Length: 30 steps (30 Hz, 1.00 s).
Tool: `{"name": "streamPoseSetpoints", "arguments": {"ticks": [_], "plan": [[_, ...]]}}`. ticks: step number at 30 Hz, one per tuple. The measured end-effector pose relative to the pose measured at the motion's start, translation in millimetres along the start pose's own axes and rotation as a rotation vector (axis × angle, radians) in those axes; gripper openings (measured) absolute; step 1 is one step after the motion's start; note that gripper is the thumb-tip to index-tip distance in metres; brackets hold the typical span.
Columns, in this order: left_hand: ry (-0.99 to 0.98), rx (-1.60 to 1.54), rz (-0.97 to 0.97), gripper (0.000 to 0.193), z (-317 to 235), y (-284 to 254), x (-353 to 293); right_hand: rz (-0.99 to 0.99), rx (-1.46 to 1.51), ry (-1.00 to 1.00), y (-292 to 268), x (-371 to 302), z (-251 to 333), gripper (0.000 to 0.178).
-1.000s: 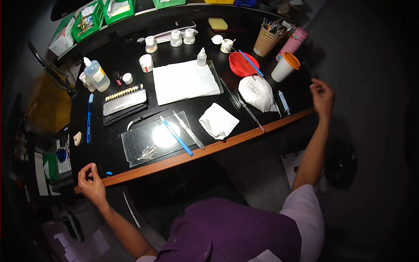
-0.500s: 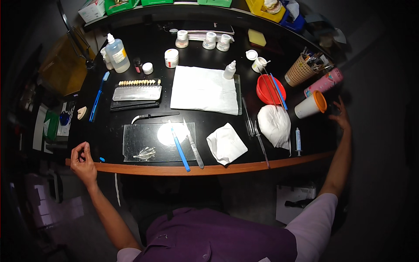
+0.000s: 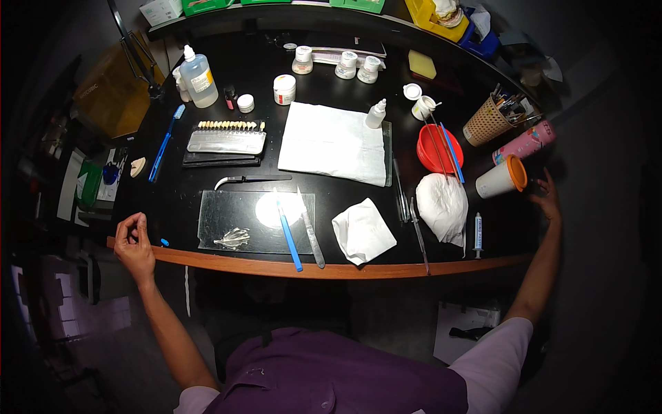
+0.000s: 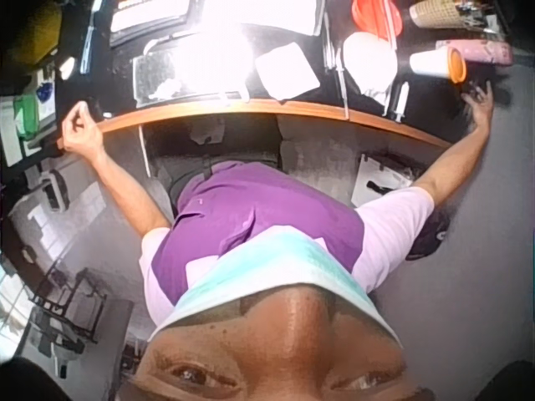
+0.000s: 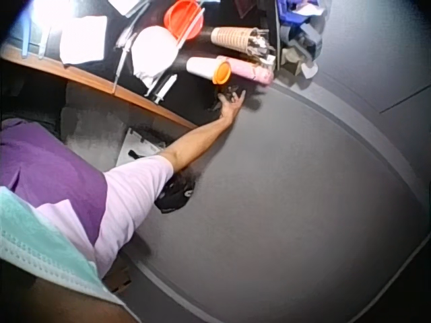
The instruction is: Prepare and mix dental staining or glazing material on a mixing plate.
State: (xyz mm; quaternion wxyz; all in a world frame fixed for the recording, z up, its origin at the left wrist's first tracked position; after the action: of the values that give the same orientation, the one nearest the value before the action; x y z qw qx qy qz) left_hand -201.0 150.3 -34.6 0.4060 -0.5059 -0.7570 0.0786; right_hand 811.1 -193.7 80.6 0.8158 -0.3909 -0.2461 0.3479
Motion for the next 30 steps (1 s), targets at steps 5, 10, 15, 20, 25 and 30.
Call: {"name": "streamPoseSetpoints", "arguments": {"ticks": [5,10,15,20,25,30], "plan": [[-0.003,0.021,0.009,0.009,1,-6,-1,0.008,0.079,0.077,11,-2,-1,0.129],[-0.027,-0.057,-0.014,0.007,-3,-8,-2,0.074,0.089,0.067,8,8,-23,0.126],[-0.003,-0.047,-0.037,0.005,-12,-9,1,0.141,0.081,0.019,-3,15,-38,0.121],[-0.065,-0.038,0.008,0.006,-13,-4,5,-0.067,-0.021,-0.109,-28,8,-11,0.106],[-0.108,-0.028,0.005,0.009,-3,-8,3,-0.375,-0.193,-0.324,-75,-8,56,0.07],[-0.102,-0.035,-0.057,0.01,-19,-11,2,-0.274,0.192,-0.5,16,-101,280,0.032]]}}
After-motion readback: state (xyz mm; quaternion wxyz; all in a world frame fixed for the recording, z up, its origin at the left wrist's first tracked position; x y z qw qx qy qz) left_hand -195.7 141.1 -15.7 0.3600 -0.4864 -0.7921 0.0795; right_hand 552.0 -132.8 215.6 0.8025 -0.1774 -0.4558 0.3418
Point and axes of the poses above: each hand's wrist, its own x-axis towards the middle knuckle, its own y-axis out of the palm, z = x × y, the point moved 5 cm from there along x, towards the middle knuckle
